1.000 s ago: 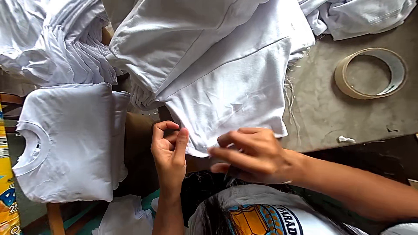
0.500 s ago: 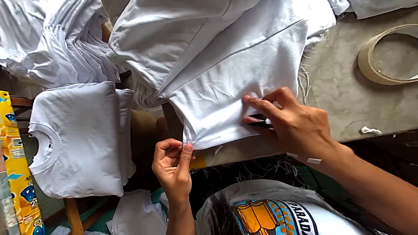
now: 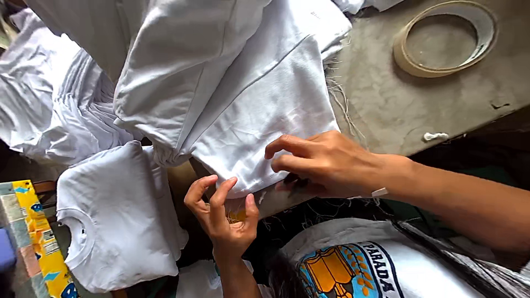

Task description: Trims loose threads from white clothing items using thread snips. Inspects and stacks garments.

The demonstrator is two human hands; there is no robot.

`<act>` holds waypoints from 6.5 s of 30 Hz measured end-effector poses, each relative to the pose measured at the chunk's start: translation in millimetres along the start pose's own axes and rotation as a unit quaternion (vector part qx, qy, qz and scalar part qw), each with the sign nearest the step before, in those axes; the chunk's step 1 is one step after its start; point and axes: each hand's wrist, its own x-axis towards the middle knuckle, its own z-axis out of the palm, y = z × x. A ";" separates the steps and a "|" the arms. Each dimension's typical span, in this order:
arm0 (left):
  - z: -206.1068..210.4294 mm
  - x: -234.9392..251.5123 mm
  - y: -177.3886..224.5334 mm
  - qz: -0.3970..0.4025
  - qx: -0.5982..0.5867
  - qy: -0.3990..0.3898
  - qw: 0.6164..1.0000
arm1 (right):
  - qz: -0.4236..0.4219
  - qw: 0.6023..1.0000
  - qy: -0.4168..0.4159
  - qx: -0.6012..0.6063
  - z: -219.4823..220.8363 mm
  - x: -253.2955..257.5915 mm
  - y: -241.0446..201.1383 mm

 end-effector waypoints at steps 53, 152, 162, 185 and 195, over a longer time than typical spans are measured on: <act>23.4 18.6 10.6 -0.183 -0.269 0.030 0.945 | 0.159 0.974 0.021 -0.159 4.1 17.4 13.9; 17.7 39.8 36.5 -0.177 -0.185 0.090 0.963 | 0.081 0.987 0.136 0.000 36.9 11.6 -38.3; 13.0 25.0 18.8 -0.114 -0.184 -0.018 0.976 | 0.204 0.961 0.061 -0.175 -14.8 0.2 -4.2; -4.1 -22.7 14.8 -0.079 0.192 -0.028 0.978 | 0.082 0.981 -0.005 -0.173 -47.6 -72.2 24.0; -2.7 -29.0 14.1 -0.085 0.179 0.010 0.980 | 0.059 0.982 0.055 -0.173 -46.0 -78.5 22.1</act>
